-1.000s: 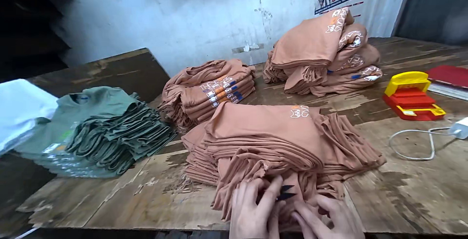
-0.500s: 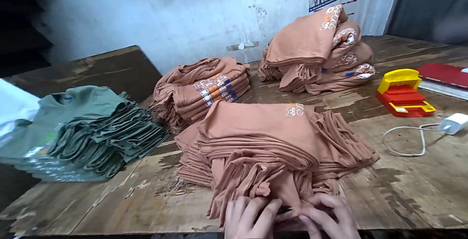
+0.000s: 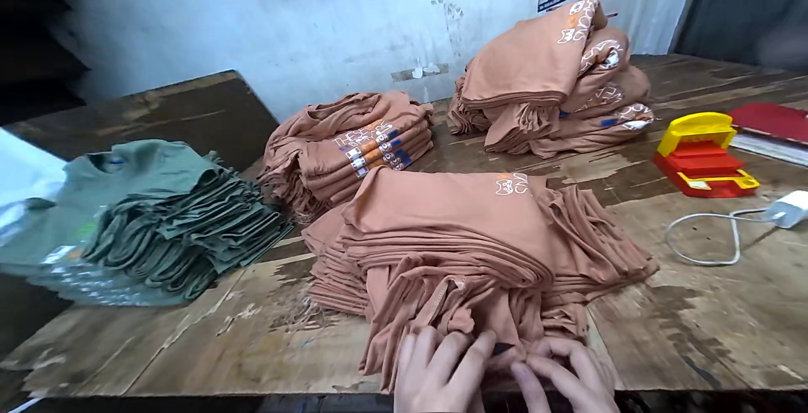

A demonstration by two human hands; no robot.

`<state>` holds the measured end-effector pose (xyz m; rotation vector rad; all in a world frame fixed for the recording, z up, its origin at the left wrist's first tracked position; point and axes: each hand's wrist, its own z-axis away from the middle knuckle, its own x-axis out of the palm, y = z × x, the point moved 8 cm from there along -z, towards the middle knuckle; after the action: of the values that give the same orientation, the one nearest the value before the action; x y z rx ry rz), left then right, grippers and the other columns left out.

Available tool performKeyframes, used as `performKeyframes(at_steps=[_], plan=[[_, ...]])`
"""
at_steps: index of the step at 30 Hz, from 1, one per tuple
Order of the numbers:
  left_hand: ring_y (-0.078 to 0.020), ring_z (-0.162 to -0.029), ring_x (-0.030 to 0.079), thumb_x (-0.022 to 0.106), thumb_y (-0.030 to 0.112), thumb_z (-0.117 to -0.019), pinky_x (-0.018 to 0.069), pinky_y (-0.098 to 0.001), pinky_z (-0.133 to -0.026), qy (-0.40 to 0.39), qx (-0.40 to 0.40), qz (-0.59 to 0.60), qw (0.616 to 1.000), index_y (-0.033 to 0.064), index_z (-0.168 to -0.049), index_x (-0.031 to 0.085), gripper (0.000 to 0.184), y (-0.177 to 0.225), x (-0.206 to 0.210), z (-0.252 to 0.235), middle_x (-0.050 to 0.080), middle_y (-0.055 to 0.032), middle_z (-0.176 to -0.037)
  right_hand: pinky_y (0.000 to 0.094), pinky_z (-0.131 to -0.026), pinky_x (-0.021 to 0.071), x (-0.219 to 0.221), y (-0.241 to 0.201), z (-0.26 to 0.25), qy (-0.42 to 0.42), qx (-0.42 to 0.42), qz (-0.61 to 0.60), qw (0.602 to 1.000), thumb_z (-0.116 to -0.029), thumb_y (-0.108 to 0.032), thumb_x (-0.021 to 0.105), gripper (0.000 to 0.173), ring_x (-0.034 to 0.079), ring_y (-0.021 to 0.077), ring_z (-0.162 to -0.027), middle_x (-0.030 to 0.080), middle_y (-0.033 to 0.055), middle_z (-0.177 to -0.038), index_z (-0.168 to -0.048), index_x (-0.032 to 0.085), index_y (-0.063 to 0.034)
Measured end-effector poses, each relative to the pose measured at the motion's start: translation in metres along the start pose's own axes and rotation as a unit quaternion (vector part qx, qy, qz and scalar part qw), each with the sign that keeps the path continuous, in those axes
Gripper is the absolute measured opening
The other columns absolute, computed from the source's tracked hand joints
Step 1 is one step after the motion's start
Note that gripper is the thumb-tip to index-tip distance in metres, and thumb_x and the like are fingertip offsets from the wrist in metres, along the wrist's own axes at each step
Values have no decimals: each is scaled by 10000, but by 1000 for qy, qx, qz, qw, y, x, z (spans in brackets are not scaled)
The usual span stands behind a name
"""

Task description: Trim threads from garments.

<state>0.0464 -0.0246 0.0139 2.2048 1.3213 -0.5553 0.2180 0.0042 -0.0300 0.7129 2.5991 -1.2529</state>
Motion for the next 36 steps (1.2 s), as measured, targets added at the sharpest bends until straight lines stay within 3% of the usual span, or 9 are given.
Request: performKeyframes(at_steps=[3,7,19,24,28,30,32,34,36], plan=[[-171,-846,619,665,160,-932,461,-375,-773,-7,25,-24,999,238,-1061,789,195,9,-1,-4,724,33,-925,346,-934,465,3,-2,1,55,12,-35,998,-881,-259,770,106,600,99,-1014,678,-6,-990,-822,805,-178],[-180,-831,605,665,150,-932,438,-382,-762,-24,46,-65,997,234,-1070,789,204,18,-2,-7,728,21,-951,242,-916,471,4,-1,7,87,-35,-33,995,-851,-243,785,40,568,63,-1038,629,4,-1034,-830,779,-209],[-188,-843,618,660,124,-906,443,-383,-762,-39,67,-139,987,233,-1083,787,243,25,6,-8,725,23,-944,280,-917,453,6,-1,7,89,-45,-7,995,-856,-263,783,56,565,84,-1034,634,7,-1024,-819,785,-221],[-180,-858,630,648,145,-912,453,-377,-753,-25,70,-108,991,221,-1045,792,210,17,19,-8,733,43,-929,314,-918,458,9,1,8,72,-50,6,996,-850,-258,782,61,571,117,-1043,636,47,-1037,-822,792,-205],[-218,-848,633,717,366,-920,498,-400,-751,-69,28,-43,996,193,-1142,757,285,8,17,-1,676,-29,-914,342,-938,504,5,6,12,24,-41,38,998,-848,-263,715,136,600,178,-1089,633,102,-1113,-917,708,-146],[-211,-808,620,713,241,-867,486,-387,-733,-74,20,-5,997,186,-1040,757,186,0,17,7,640,-30,-837,350,-939,504,4,3,13,30,-64,51,996,-865,-320,730,279,603,199,-1077,632,121,-1103,-1023,656,-102],[-172,-837,625,670,122,-854,498,-355,-754,-62,6,55,997,198,-975,757,167,-8,14,9,653,-2,-849,340,-954,498,7,-3,9,41,-95,42,994,-910,-406,730,387,590,181,-1094,607,103,-1122,-1154,636,-121],[-138,-911,656,638,54,-857,537,-338,-802,-59,-17,115,992,190,-985,766,226,-12,8,1,715,23,-949,288,-973,527,11,-13,-1,47,-112,-22,992,-934,-292,726,269,606,131,-1125,623,58,-1143,-1152,671,-145],[-94,-880,677,613,9,-858,561,-306,-802,-60,-51,168,983,149,-980,769,242,-18,1,-12,743,48,-935,245,-897,614,19,-17,-18,50,-76,-181,979,-916,-19,691,146,705,92,-1042,732,30,-1079,-1040,725,-88]])
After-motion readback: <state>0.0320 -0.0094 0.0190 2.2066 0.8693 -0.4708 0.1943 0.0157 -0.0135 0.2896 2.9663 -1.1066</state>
